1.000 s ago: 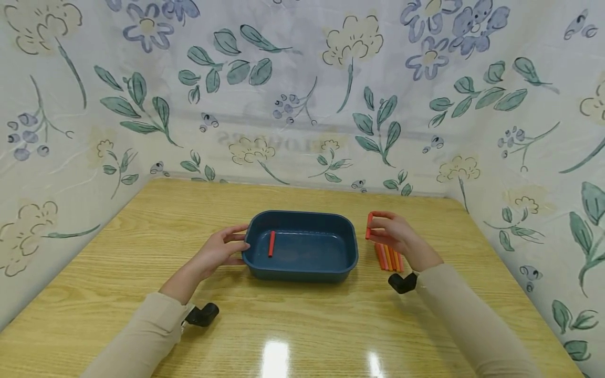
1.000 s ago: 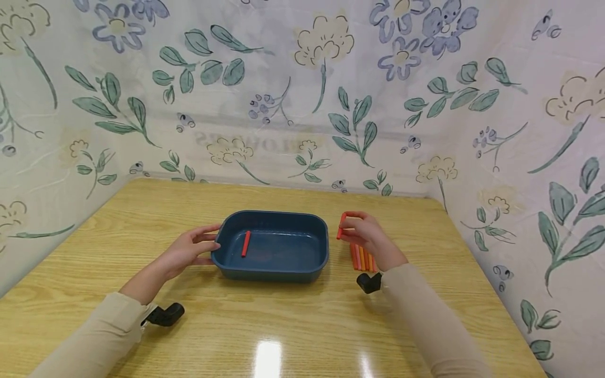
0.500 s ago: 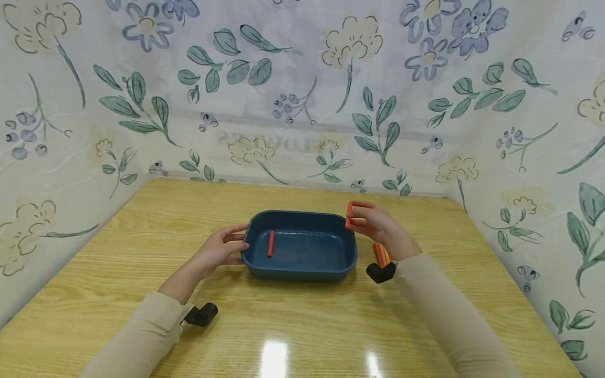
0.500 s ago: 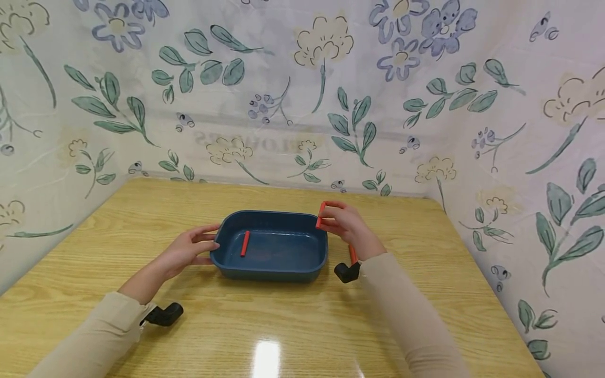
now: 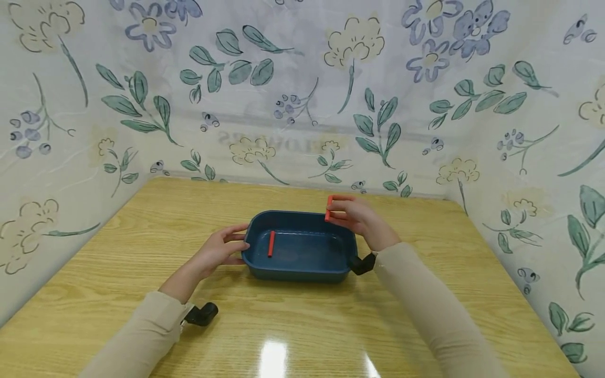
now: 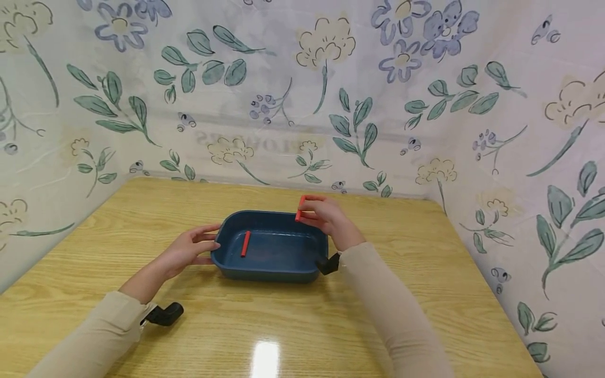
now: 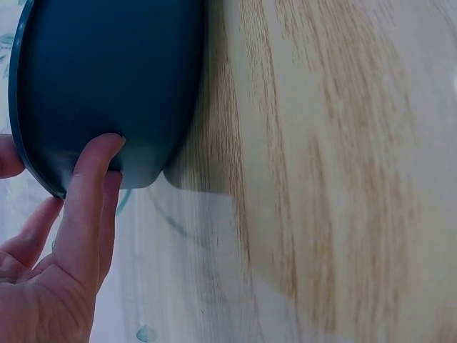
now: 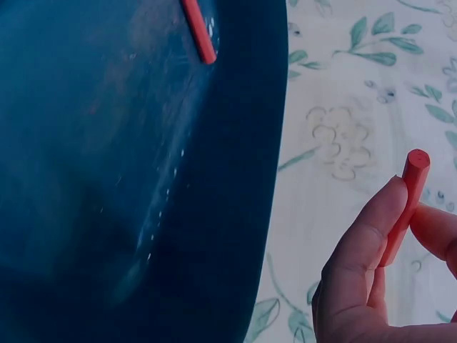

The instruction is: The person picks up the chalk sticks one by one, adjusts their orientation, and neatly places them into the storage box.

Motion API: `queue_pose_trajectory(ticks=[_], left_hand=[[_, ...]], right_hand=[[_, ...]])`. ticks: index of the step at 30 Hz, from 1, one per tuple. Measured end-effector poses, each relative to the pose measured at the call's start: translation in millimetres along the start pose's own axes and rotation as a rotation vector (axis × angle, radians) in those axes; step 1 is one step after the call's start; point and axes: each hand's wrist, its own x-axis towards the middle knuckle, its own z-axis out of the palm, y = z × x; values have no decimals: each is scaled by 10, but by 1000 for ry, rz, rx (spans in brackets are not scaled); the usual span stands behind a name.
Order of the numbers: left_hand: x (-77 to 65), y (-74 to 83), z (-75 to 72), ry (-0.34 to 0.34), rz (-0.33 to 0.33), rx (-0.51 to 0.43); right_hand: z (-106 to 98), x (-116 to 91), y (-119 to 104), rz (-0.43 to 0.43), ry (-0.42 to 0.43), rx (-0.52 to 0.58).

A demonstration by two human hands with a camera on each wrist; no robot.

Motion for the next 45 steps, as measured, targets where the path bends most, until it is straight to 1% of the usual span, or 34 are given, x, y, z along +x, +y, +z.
queue_pose_trajectory(ticks=[7, 9, 14, 18, 23, 27, 30, 34, 40, 45], left_hand=[[-1, -5, -9, 8, -11, 4], [0, 1, -11, 7, -12, 3], [2, -1, -20, 2, -10, -2], [1, -8, -25, 1, -7, -5], [-8, -8, -28, 2, -8, -13], [-15, -9, -32, 1, -6, -14], [-19, -9, -31, -1, -5, -16], [-24, -9, -23, -5, -3, -20], [-26, -12, -12, -4, -2, -25], [-15, 0, 4, -8, 6, -30]], right_hand=[[217, 105, 18, 28, -11, 45], [271, 139, 15, 44, -29, 54], [396, 241, 26, 117, -66, 77], [510, 328, 70, 174, -65, 76], [651, 377, 122, 212, -111, 32], [731, 384, 160, 237, -182, -42], [772, 396, 187, 266, -212, -89], [823, 444, 233, 306, -220, -125], [874, 550, 344, 391, -247, -168], [869, 580, 421, 397, -220, -222]])
